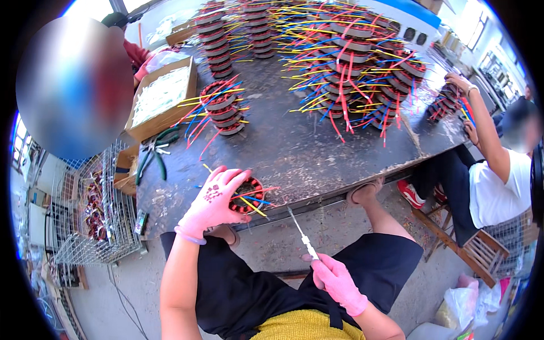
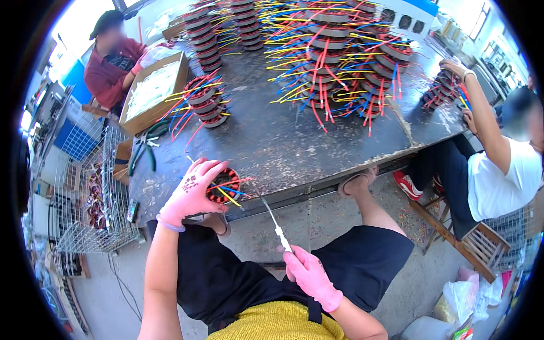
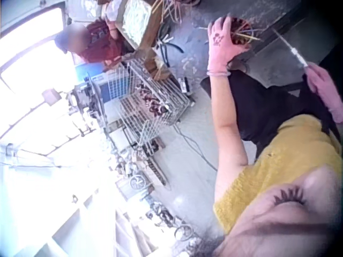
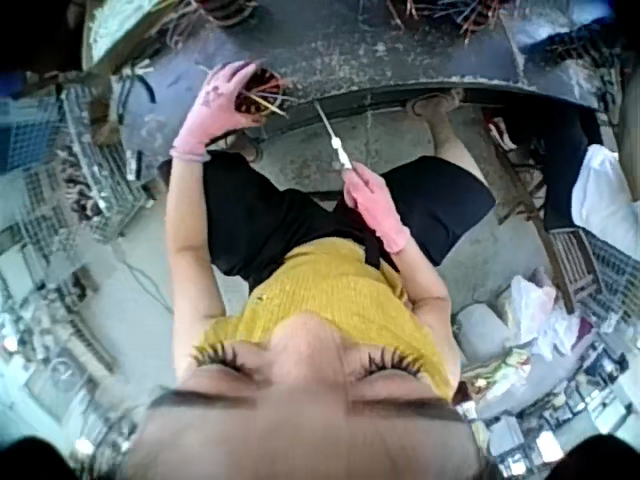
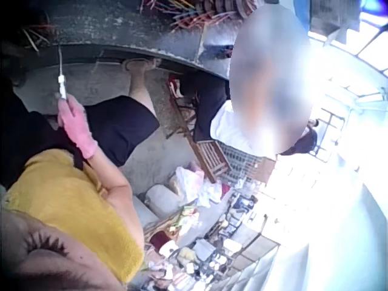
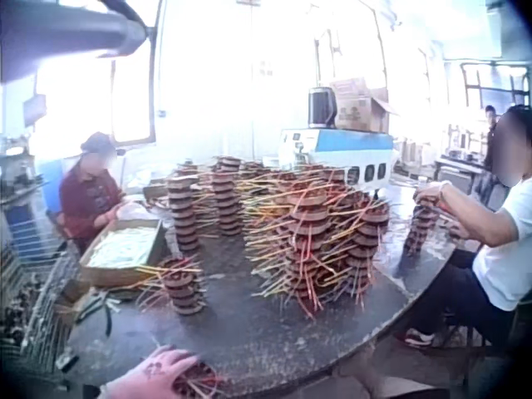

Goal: The person solders wire connections on circular electrical components using a handheld soldering iron. The person picks up each component, applies heat and solder to the wire terminals, and سپس stacks them on the work table.

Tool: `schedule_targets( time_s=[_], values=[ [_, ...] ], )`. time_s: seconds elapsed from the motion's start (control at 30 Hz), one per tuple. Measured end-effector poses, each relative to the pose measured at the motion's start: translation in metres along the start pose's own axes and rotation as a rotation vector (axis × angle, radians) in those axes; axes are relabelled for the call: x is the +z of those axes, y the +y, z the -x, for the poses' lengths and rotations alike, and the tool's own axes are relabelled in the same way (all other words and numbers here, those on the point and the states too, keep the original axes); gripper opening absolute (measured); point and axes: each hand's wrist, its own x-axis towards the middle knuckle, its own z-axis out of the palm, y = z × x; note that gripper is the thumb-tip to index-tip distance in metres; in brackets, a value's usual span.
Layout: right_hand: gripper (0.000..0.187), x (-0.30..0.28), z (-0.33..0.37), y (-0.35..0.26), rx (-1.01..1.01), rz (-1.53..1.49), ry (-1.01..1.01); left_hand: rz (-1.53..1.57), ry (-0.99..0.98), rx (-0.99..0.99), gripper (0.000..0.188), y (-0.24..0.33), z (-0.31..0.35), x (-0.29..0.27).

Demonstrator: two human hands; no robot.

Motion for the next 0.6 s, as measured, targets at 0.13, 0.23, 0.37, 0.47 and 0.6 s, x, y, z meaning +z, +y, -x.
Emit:
schedule_targets(
  time_s=[0.13,0.23,0.37,0.47,0.6],
  values=[
    [0.034,0.0016,-0.0037,0.0028,0.004,0.029,-0.002,0.005,-0.005,-0.010,0.099,-0.0006,0.0012,0.0009],
    [0.034,0.0020,-0.0021,0.0032,0.015,-0.001,-0.014,0.023,0.010,0.000,0.100,0.0005,-0.0010,0.0035],
    [0.033,0.0044,-0.0026,0.0013,0.007,0.043,-0.016,-0.008,0.022,0.012,0.101,0.0025,-0.0015,0.0032],
    [0.033,0.0053,-0.0024,0.0025,0.017,0.058,-0.028,-0.001,0.034,0.028,0.102,0.0028,-0.0028,0.0039],
    [0.034,0.0056,-0.0033,0.0052,0.018,-0.023,-0.045,-0.014,0.038,0.033,0.102,0.0010,-0.0022,0.0051]
  ],
)
